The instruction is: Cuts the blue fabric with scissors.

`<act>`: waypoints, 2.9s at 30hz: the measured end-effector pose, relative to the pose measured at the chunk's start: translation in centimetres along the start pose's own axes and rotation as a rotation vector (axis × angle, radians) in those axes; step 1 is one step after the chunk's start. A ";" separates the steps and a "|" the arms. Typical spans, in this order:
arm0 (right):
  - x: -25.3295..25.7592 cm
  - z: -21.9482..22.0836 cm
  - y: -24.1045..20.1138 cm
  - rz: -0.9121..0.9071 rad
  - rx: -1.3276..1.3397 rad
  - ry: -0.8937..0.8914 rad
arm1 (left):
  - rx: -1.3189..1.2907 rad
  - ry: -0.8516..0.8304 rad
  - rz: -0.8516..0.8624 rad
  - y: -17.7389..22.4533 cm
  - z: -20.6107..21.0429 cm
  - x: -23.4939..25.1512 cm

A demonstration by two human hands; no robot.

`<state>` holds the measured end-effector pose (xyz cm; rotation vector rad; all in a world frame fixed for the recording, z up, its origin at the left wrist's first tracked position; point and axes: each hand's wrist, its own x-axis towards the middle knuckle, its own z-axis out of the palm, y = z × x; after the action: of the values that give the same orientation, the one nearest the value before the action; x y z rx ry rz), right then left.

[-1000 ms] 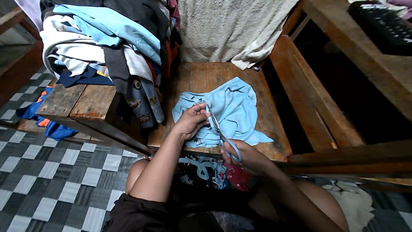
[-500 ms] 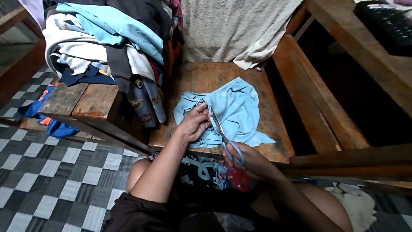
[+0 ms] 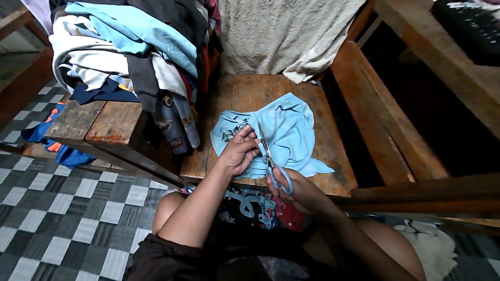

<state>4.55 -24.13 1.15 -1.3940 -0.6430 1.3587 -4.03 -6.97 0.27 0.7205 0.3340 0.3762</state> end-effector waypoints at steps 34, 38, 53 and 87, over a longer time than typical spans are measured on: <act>0.5 -0.4 -0.7 -0.017 -0.147 0.052 | 0.271 -0.142 -0.066 1.3 -0.7 -0.3; 0.6 -0.3 -0.6 -0.014 -0.168 0.065 | 0.356 -0.093 -0.066 1.7 -0.4 -0.4; 0.8 -0.2 -0.4 0.053 -0.200 0.055 | 0.390 0.252 0.077 1.8 -0.3 0.1; -3.4 -3.2 0.1 0.145 -0.569 -0.325 | 0.460 0.096 -0.232 1.2 -0.4 2.4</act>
<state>6.79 -28.13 1.75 -1.6998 -1.2359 1.6100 -2.34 -4.83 0.44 1.1019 0.6001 0.1107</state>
